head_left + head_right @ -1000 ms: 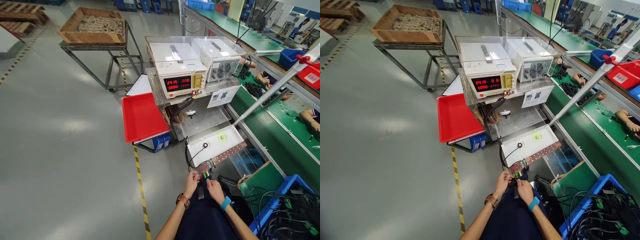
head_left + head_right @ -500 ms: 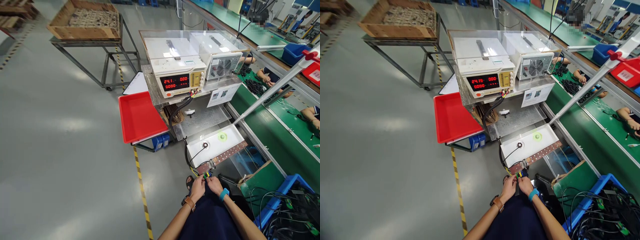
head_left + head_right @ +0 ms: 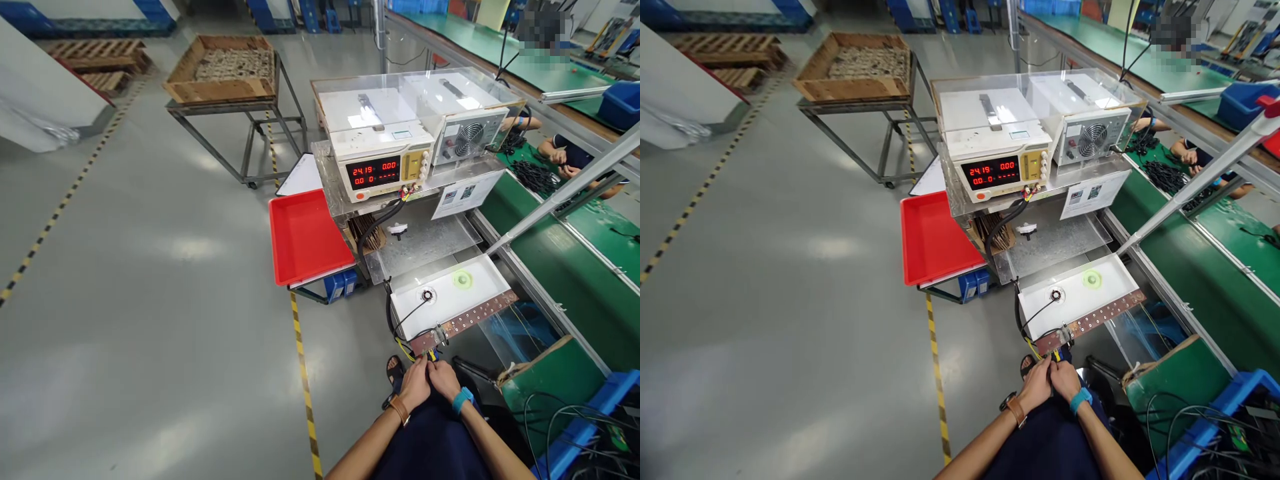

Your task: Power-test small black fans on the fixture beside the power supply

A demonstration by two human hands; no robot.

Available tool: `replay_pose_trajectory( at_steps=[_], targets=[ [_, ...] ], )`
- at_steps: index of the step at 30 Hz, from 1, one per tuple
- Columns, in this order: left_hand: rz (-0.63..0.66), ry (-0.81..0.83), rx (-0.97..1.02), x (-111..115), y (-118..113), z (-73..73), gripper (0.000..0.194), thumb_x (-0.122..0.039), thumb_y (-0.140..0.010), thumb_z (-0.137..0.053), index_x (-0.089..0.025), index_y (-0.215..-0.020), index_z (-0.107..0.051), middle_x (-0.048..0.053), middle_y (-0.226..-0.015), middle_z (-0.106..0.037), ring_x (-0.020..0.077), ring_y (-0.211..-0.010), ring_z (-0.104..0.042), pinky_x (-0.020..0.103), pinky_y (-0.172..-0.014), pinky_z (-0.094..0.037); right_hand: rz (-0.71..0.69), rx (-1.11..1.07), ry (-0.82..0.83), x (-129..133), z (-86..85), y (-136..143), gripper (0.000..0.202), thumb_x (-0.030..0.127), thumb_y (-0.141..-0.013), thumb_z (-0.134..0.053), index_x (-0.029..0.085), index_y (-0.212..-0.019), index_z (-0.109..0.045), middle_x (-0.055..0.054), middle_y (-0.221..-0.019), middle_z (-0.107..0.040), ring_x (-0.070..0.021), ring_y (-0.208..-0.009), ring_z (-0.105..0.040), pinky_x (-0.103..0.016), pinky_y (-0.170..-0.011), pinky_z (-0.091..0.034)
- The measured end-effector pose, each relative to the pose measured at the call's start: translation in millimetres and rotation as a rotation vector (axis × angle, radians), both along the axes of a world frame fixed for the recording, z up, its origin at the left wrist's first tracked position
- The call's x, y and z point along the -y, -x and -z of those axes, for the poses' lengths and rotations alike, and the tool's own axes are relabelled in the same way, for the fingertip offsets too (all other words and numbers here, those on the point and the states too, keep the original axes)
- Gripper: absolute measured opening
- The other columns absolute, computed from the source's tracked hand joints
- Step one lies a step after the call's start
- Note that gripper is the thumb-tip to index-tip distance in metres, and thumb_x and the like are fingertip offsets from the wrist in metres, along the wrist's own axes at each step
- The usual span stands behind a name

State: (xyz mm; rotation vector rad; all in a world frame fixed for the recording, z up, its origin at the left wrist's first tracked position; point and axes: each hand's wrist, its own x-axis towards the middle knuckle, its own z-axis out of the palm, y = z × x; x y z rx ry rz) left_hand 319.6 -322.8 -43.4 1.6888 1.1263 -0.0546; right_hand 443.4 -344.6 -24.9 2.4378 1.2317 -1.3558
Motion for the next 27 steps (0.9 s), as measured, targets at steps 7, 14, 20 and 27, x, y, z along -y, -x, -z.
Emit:
replay_pose_trajectory(
  at_steps=[7,14,20,27],
  targets=[
    [0.072,-0.047,-0.041,-1.9,-1.2,5.1,0.063,-0.007,-0.087,-0.041,-0.007,-0.149,-0.043,0.019,-0.145,-0.057,0.0267,-0.136,-0.054,0.037,-0.116,-0.044,0.035,0.02,-0.009,-0.2,0.9,-2.8,0.054,0.037,-0.1,-0.033,0.008,-0.099,-0.079,-0.023,-0.11,-0.075,-0.0261,-0.104,-0.072,-0.029,-0.084,-0.048],
    [0.193,-0.132,-0.148,-6.8,-2.3,-5.5,0.063,-0.006,-0.081,-0.046,-0.007,-0.144,-0.047,0.019,-0.136,-0.061,0.0335,-0.128,-0.058,0.043,-0.108,-0.046,0.04,0.046,-0.02,-2.9,-1.4,-2.8,0.053,0.037,-0.099,-0.034,0.009,-0.093,-0.079,-0.022,-0.106,-0.076,-0.0278,-0.103,-0.073,-0.03,-0.084,-0.05],
    [0.229,-0.123,-0.152,-11.4,-2.7,-15.2,0.055,-0.008,-0.082,-0.047,-0.011,-0.137,-0.05,0.018,-0.132,-0.062,0.0316,-0.126,-0.058,0.042,-0.108,-0.044,0.004,0.131,-0.047,-3.3,-5.3,1.5,0.052,0.038,-0.1,-0.032,0.01,-0.093,-0.076,-0.022,-0.106,-0.076,-0.0307,-0.102,-0.073,-0.034,-0.084,-0.05],
    [0.197,-0.008,-0.083,-13.5,-0.4,-20.8,0.056,-0.017,-0.085,-0.051,-0.019,-0.141,-0.045,0.015,-0.14,-0.059,0.0292,-0.131,-0.056,0.04,-0.111,-0.045,-0.048,0.196,-0.131,-5.2,-7.0,9.5,0.038,0.034,-0.103,-0.029,0.012,-0.117,-0.057,-0.018,-0.102,-0.076,-0.0278,-0.093,-0.073,-0.032,-0.078,-0.047]
  ],
)
